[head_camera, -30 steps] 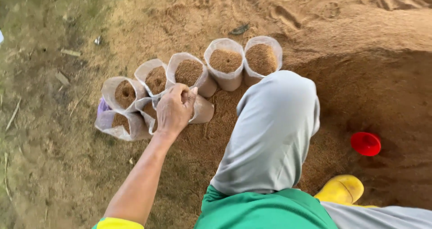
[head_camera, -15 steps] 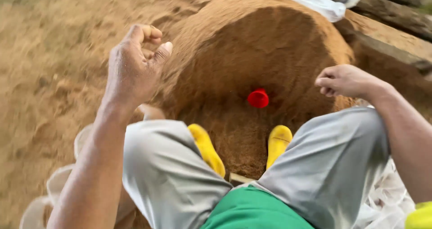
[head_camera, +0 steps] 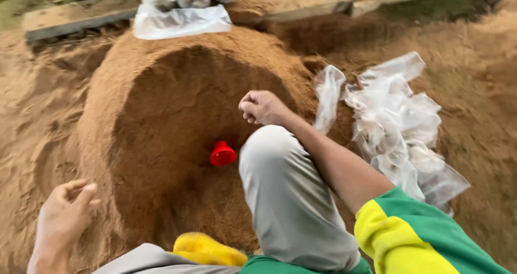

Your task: Filling small plastic bags with substrate from a large pile using a hand-held scoop

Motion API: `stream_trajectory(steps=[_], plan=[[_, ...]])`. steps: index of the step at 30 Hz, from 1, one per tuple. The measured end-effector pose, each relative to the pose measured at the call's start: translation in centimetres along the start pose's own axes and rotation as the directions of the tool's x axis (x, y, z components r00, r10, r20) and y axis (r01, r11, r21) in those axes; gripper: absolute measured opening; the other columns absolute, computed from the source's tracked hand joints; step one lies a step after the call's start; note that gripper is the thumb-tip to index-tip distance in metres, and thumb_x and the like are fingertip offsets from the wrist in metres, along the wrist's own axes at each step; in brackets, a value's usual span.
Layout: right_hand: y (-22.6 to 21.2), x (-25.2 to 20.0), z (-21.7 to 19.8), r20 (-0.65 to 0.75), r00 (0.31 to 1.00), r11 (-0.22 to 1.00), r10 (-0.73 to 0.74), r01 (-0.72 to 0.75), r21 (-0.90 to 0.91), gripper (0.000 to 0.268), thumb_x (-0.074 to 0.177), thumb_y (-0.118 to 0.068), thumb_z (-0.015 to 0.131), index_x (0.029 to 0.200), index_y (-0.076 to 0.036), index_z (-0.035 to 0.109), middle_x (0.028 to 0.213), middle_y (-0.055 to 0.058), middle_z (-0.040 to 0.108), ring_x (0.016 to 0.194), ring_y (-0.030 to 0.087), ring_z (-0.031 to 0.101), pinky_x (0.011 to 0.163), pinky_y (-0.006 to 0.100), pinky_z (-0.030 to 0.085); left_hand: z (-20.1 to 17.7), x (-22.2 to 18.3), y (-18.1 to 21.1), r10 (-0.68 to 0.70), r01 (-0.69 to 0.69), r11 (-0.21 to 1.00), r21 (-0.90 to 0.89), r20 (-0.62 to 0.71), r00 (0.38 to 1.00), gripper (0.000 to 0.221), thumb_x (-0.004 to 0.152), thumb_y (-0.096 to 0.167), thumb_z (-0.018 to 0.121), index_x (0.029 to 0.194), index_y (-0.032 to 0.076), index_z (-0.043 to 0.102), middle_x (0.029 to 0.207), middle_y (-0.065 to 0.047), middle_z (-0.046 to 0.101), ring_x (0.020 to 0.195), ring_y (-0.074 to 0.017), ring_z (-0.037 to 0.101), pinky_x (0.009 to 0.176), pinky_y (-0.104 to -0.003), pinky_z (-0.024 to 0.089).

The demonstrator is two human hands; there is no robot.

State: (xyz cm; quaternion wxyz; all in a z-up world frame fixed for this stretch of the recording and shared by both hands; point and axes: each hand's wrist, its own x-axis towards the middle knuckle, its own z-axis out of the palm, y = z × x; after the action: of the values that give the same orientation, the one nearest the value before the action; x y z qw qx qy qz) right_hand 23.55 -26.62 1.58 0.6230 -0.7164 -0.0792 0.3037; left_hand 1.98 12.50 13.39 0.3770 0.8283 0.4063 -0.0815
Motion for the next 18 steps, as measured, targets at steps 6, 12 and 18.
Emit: stream_trajectory(steps=[6, 12, 18], plan=[[11.3, -2.6, -3.0, -0.179, 0.929, 0.924, 0.324, -0.351, -0.152, 0.015, 0.088, -0.009, 0.062, 0.086, -0.008, 0.076, 0.091, 0.006, 0.076, 0.09, 0.017, 0.068, 0.083, 0.031, 0.055, 0.5, 3.6, -2.7, -0.125, 0.126, 0.97, 0.209, -0.018, 0.992, 0.032, 0.113, 0.01, 0.058, 0.138, -0.01, 0.059, 0.116, -0.027, 0.074, 0.101, -0.0332, 0.073, 0.085, -0.046, 0.055], [12.6, -5.0, -10.7, -0.71, 0.658, 0.767, 0.252, -0.583, -0.267, 0.032, 0.092, -0.028, 0.054, 0.116, -0.007, 0.061, 0.082, 0.005, 0.064, 0.064, 0.019, 0.059, 0.057, 0.033, 0.049, 1.0, 4.3, -3.0, -0.141, 0.135, 0.98, 0.143, 0.029, 0.99, 0.03, 0.111, 0.004, 0.059, 0.135, -0.013, 0.058, 0.12, -0.031, 0.071, 0.103, -0.037, 0.071, 0.087, -0.05, 0.056], [19.3, -3.8, -13.2, -0.811, 0.49, 0.686, 0.319, -0.71, -0.159, 0.114, 0.082, -0.041, 0.075, 0.161, -0.018, -0.003, 0.154, 0.027, 0.028, 0.135, 0.049, 0.04, 0.106, 0.062, 0.038, 1.7, 3.4, -0.2, -0.251, 0.23, 0.942, 0.245, 0.055, 0.967, 0.036, 0.11, 0.018, 0.06, 0.139, -0.004, 0.058, 0.122, -0.027, 0.073, 0.108, -0.0333, 0.072, 0.098, -0.05, 0.055]])
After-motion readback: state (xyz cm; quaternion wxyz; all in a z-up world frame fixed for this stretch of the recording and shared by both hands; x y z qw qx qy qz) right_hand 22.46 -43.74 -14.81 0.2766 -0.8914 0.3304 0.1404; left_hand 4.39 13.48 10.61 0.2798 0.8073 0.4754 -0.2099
